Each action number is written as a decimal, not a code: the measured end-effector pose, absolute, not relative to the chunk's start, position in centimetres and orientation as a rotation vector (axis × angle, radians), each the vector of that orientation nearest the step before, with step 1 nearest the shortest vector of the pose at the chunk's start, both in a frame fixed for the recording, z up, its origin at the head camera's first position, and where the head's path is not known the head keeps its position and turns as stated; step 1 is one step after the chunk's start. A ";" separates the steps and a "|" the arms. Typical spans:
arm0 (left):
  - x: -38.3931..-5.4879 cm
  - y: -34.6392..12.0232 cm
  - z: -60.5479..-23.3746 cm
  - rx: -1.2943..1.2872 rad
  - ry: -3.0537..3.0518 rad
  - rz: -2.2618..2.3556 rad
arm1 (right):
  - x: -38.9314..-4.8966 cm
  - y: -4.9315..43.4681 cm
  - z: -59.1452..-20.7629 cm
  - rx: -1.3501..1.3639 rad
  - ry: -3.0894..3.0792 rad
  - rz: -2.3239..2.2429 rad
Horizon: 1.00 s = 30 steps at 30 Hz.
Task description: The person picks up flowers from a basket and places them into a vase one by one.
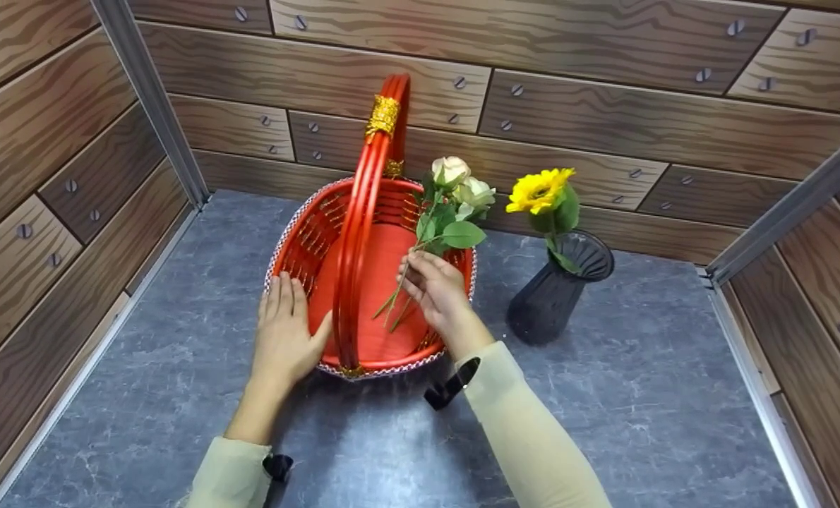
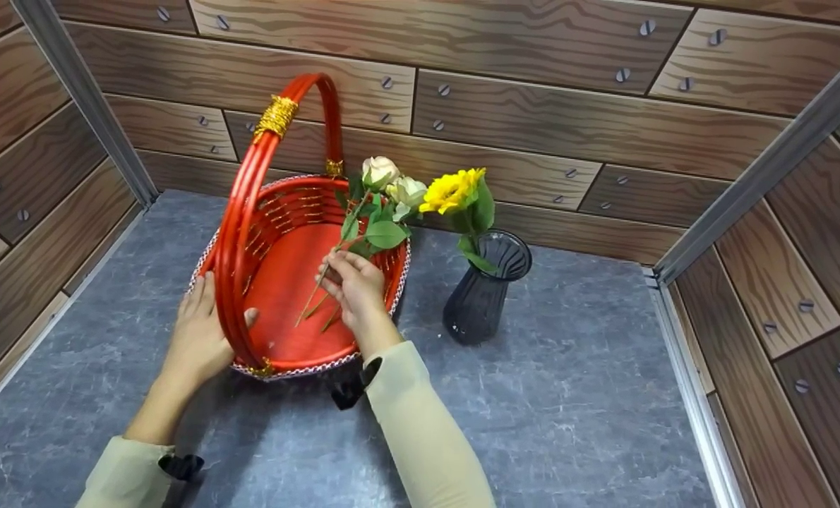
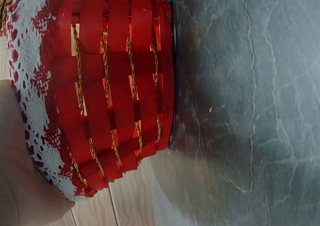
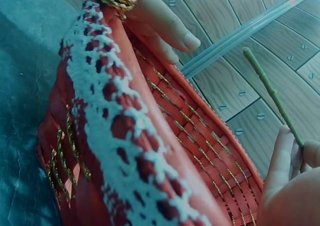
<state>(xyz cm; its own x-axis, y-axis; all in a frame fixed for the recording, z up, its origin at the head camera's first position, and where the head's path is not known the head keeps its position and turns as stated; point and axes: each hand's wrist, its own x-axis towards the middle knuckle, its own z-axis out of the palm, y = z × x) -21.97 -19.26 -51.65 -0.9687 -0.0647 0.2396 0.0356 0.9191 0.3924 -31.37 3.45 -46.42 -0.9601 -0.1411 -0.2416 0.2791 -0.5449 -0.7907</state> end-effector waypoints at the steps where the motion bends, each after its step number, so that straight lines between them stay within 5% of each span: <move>1: -22.0 -19.3 -51.7 0.021 -2.833 -0.588 | -31.2 3.6 -46.3 0.221 1.359 -2.557; 30: -21.9 -19.3 -51.7 0.007 -2.843 -0.584 | -26.1 8.2 -42.3 0.096 1.422 -2.607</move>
